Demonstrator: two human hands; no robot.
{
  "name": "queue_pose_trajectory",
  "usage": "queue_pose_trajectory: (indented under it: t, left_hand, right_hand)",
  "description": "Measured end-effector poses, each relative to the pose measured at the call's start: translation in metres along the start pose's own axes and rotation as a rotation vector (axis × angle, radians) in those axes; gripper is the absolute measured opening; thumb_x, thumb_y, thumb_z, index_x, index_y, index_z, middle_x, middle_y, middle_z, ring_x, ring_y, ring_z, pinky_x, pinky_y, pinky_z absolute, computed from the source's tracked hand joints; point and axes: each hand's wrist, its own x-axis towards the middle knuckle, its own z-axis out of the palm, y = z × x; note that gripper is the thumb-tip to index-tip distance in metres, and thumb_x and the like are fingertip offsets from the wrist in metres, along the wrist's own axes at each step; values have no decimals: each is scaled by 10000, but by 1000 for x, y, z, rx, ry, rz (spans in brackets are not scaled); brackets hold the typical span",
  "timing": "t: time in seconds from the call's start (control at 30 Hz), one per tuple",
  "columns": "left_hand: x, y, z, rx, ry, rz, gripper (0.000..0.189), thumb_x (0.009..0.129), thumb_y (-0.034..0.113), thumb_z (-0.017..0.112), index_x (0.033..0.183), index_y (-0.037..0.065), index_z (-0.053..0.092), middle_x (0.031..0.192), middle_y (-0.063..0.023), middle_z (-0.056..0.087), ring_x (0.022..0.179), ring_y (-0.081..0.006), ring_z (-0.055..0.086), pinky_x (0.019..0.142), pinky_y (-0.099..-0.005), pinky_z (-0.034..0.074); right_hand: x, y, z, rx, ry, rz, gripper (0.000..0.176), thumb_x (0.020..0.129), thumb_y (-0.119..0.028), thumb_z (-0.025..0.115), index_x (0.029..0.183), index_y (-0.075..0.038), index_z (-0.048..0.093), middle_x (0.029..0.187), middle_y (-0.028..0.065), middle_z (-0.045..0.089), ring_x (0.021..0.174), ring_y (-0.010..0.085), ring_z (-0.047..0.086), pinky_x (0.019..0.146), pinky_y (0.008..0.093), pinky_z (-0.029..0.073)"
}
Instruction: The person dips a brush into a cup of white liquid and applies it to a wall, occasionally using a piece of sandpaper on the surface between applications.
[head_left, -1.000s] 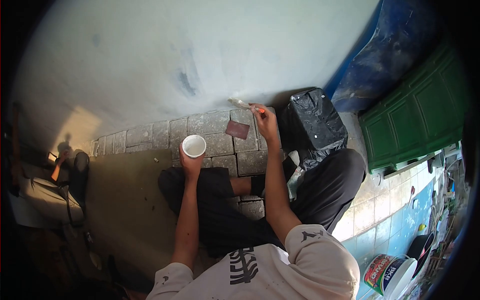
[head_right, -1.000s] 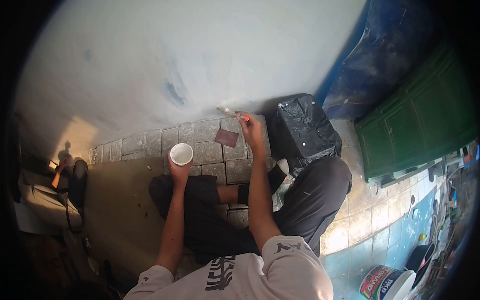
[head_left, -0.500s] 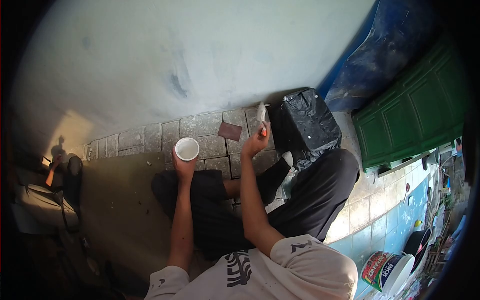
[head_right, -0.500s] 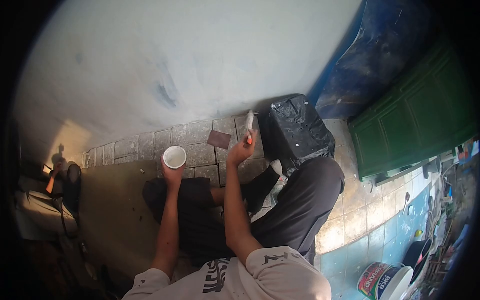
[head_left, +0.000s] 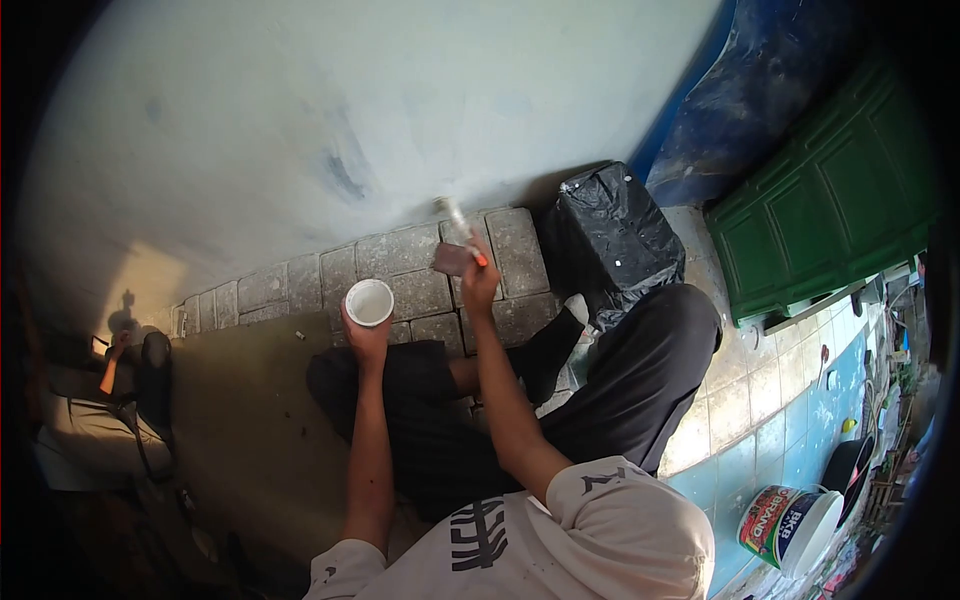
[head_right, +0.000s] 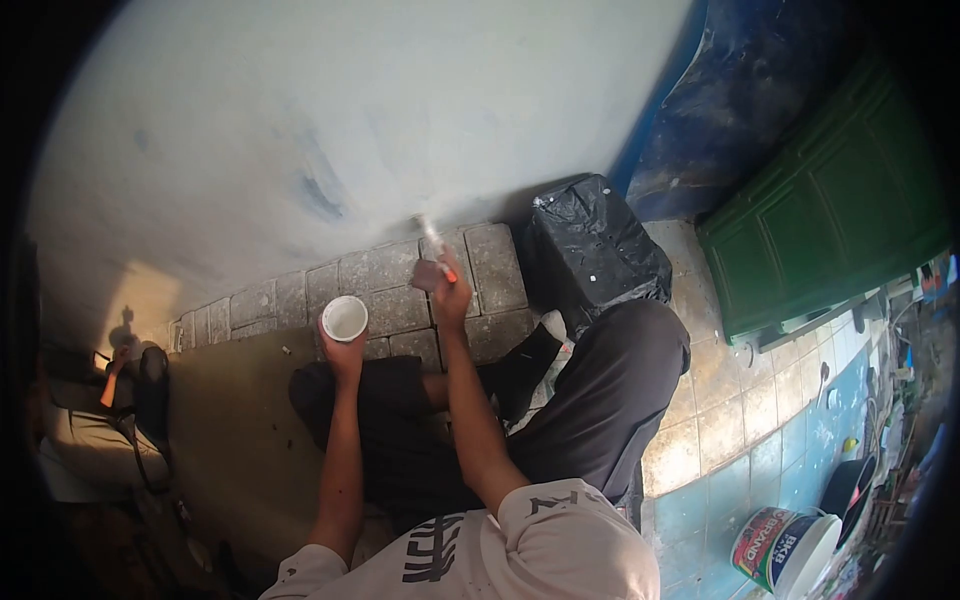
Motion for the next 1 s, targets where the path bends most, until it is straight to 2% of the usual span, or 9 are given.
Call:
queue_pose_trajectory:
  t: [0.07,0.27,0.4,0.53,0.6,0.67,0.83,0.97,1.0]
  left_hand:
    - [-2,1,-1,-17,20,22,747,713,143,938,1344,30,555,1237,-186,680,1169,-379,667,992,-469,523]
    - [1,2,0,-1,0,73,738,718,124,930,1344,30,551,1257,-191,672,1172,-380,663,999,-471,519]
    - [-3,1,-2,-24,-25,56,753,715,124,933,1353,29,545,1260,-190,671,1178,-381,662,1001,-473,517]
    - [-1,-9,0,13,44,44,757,711,141,940,1349,29,549,1249,-187,675,1170,-381,667,992,-472,520]
    - [-1,-7,-2,16,43,42,758,707,149,944,1345,29,553,1251,-187,676,1170,-381,667,990,-471,520]
    - [0,-5,-2,17,44,40,760,703,156,948,1342,30,556,1252,-187,677,1171,-380,668,988,-470,521]
    - [2,0,0,31,3,33,735,698,159,952,1312,29,570,1228,-180,674,1166,-372,658,998,-470,509]
    - [1,-12,3,3,15,39,739,702,156,950,1321,29,565,1249,-177,670,1186,-366,652,1004,-470,505]
    - [1,-11,2,8,2,42,763,707,159,949,1346,29,552,1254,-183,672,1186,-374,658,999,-472,513]
  right_hand:
    - [26,-14,-17,23,162,111,234,1049,29,555,1266,76,632,1398,192,655,1210,229,647,1060,346,478]
    - [21,-23,-3,29,235,129,285,1070,12,535,1331,95,613,1374,181,661,1212,224,637,1072,333,465]
    - [-18,-23,22,-67,-13,175,337,1047,19,574,1380,53,611,1339,190,691,1137,210,671,1018,346,512]
    - [-20,-1,24,-72,-172,-29,331,1045,-5,587,1372,16,637,1203,151,735,1067,183,690,944,331,529]
    - [0,-6,1,-102,-43,193,328,1045,-7,595,1368,8,647,1141,136,739,1055,182,688,924,318,527]
    - [27,-5,-23,-78,107,91,336,1038,3,603,1371,3,650,1107,125,736,1025,171,681,917,304,525]
    - [53,3,-55,-179,320,-71,366,1043,42,569,1403,5,626,1166,148,714,1054,153,671,929,293,521]
    - [48,-13,-29,-181,311,-51,309,1023,84,558,1322,52,627,1238,166,691,1015,175,647,925,285,508]
    - [41,-14,-16,-191,265,-45,278,1005,86,569,1271,51,638,1310,198,677,1142,234,654,959,328,517]
